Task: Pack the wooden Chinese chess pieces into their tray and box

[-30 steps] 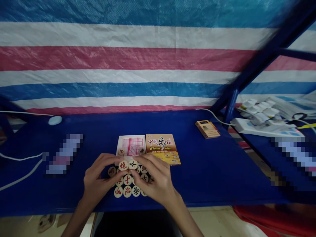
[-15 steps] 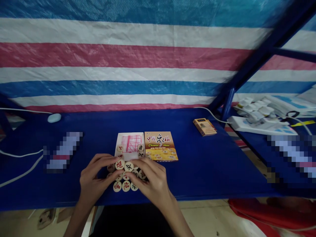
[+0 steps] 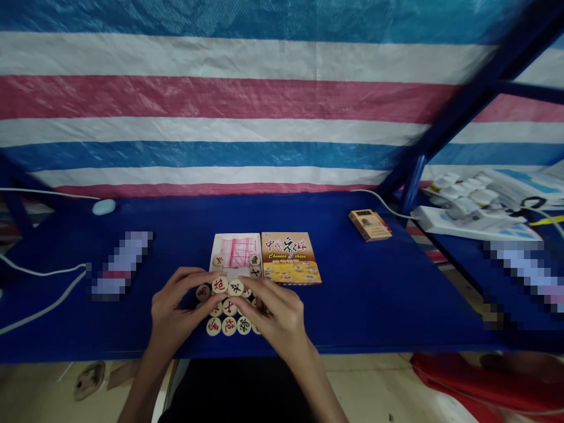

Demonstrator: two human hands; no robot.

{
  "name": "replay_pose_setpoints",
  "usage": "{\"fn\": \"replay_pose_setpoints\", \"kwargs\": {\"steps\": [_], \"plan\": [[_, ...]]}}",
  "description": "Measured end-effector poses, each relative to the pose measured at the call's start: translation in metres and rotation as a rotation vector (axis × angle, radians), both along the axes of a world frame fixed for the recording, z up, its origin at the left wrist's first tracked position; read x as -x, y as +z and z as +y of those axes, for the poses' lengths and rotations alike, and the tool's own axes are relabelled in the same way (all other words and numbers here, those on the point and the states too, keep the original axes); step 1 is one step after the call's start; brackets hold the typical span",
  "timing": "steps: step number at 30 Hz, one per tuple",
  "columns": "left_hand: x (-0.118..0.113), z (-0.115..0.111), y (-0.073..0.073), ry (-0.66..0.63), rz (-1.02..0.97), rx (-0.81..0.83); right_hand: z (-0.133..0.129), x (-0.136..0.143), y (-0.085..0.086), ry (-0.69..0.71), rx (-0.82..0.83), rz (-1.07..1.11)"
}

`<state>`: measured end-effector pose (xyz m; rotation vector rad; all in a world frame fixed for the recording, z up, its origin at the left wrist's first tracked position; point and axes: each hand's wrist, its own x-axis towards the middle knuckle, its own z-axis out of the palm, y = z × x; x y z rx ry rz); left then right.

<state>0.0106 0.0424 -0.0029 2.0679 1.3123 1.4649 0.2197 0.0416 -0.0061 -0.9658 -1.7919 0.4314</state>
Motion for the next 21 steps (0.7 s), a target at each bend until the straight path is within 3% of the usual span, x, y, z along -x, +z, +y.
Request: {"fn": "replay_pose_setpoints", "kwargs": {"steps": [21], "plan": [[0.0005,-0.0006,0.0034,0.024,0.061,-0.013,0.0005,-0.0004,-0.0006,-0.033,-0.050,-0.098]]}}
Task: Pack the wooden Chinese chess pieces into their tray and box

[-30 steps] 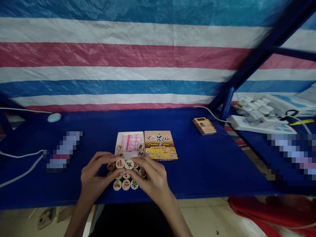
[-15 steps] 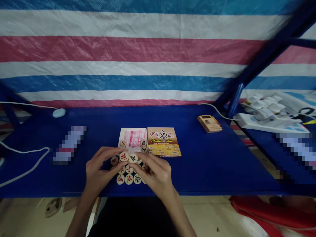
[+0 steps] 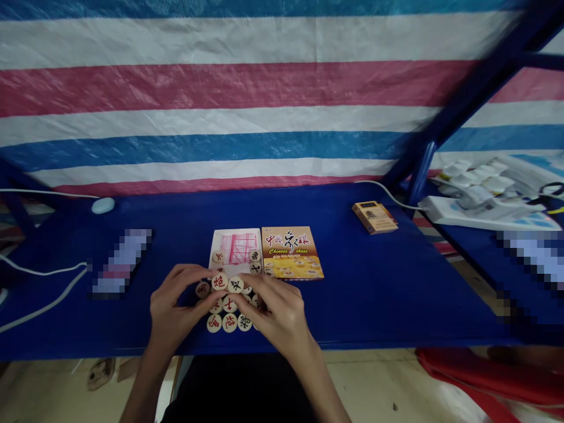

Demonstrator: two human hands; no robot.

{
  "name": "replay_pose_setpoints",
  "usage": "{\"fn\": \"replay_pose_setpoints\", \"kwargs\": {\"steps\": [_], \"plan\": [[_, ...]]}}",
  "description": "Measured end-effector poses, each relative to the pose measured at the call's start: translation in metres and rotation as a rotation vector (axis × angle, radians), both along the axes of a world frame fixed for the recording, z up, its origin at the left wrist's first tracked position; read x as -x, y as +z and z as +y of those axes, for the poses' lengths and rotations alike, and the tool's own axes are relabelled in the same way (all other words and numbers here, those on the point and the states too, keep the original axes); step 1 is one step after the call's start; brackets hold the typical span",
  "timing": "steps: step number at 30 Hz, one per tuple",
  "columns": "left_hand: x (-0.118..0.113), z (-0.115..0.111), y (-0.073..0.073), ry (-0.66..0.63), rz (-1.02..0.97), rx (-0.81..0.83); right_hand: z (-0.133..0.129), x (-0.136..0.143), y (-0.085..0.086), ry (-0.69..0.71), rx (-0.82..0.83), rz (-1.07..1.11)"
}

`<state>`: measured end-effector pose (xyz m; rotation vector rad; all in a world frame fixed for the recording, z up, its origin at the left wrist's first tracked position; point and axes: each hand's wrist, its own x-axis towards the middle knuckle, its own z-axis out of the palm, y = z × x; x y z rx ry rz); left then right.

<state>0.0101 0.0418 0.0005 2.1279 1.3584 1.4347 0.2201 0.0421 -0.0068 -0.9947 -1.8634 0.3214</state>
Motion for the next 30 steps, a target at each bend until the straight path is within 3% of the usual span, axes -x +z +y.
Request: {"fn": "replay_pose_setpoints", "kwargs": {"steps": [14,24,30], "plan": [[-0.001,-0.004,0.000,0.019,-0.017,0.012,0.000,-0.001,0.001,0.014,-0.012,-0.012],[0.002,-0.006,0.002,0.000,-0.017,0.025,0.000,-0.002,0.000,0.042,0.071,0.019],[0.019,-0.033,0.001,0.169,0.021,0.115,-0.018,-0.026,0.003,-0.062,0.189,0.079]]}}
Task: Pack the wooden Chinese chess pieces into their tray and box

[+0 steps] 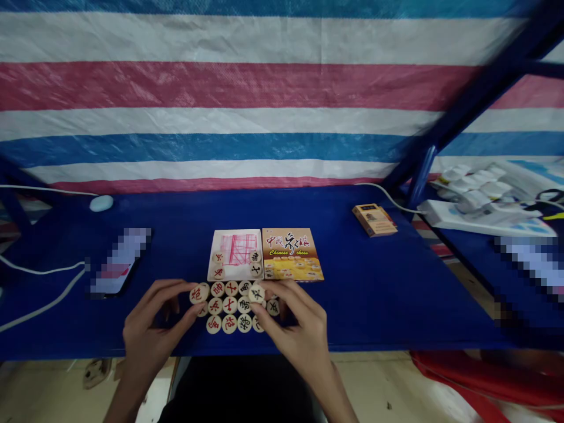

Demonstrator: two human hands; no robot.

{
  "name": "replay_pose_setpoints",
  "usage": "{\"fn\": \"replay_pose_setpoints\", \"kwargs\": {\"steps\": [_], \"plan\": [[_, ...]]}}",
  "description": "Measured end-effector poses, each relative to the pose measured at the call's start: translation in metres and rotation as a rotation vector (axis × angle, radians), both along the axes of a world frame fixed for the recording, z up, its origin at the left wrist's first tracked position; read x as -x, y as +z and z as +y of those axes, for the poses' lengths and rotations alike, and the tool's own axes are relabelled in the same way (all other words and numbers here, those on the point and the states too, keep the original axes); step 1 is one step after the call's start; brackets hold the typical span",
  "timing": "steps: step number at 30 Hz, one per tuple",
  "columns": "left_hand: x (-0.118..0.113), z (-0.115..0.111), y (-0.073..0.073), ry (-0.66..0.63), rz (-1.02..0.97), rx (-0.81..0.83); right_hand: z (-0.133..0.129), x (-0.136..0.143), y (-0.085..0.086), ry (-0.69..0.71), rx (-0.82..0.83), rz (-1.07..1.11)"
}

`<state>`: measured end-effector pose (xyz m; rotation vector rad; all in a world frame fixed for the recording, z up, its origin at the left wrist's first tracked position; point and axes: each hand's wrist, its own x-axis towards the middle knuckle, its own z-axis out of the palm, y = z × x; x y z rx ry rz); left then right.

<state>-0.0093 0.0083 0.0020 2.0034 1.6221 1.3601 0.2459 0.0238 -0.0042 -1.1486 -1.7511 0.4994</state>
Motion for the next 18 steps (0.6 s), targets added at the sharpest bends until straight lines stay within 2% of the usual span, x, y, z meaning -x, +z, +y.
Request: {"fn": "replay_pose_setpoints", "kwargs": {"steps": [2,6,13,18], "plan": [[0.007,-0.010,-0.002,-0.025,0.063,0.023,-0.008,-0.013,-0.002,-0.018,0.036,-0.065],[0.015,-0.019,-0.009,-0.094,0.128,0.007,-0.017,-0.032,-0.006,0.035,0.081,-0.165],[0.015,-0.014,-0.015,-0.158,0.177,-0.010,-0.018,-0.032,-0.013,0.020,0.077,-0.244],[0.016,-0.014,-0.018,-0.133,0.232,-0.036,-0.019,-0.032,-0.016,0.031,0.080,-0.265]]}}
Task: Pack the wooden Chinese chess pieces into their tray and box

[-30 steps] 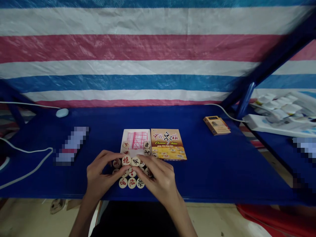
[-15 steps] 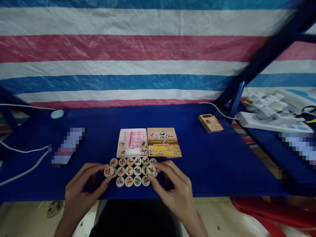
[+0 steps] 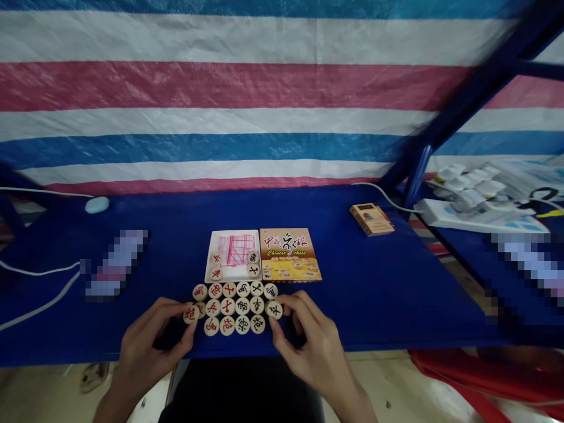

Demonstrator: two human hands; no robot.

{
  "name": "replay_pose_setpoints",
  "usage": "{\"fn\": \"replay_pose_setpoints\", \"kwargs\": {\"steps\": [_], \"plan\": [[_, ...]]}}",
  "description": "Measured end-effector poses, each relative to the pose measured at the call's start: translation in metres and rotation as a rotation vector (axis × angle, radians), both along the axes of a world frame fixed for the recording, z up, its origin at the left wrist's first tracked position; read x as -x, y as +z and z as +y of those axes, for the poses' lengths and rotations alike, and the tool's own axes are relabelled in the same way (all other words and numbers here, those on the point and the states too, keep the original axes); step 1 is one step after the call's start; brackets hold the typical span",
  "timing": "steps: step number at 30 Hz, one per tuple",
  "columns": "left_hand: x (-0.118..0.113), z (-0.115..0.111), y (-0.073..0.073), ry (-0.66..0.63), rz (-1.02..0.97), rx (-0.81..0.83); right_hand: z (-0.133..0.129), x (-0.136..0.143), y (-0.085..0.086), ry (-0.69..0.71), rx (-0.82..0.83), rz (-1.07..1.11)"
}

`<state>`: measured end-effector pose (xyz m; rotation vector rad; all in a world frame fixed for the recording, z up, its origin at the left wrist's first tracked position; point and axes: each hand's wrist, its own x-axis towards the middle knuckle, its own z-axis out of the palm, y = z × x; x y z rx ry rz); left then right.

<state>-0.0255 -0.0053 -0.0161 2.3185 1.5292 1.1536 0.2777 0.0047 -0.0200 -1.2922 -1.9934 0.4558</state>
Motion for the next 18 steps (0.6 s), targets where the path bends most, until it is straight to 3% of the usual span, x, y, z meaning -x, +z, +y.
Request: {"fn": "replay_pose_setpoints", "kwargs": {"steps": [7,18], "plan": [[0.0000,0.0009,0.0021,0.014,0.092,-0.057,-0.0003,0.0004,-0.0095,-0.007,-0.017,0.023],[-0.0006,0.0013,0.0005,0.004,0.140,-0.066,-0.0028,0.0031,-0.0050,-0.011,-0.043,0.004]]}}
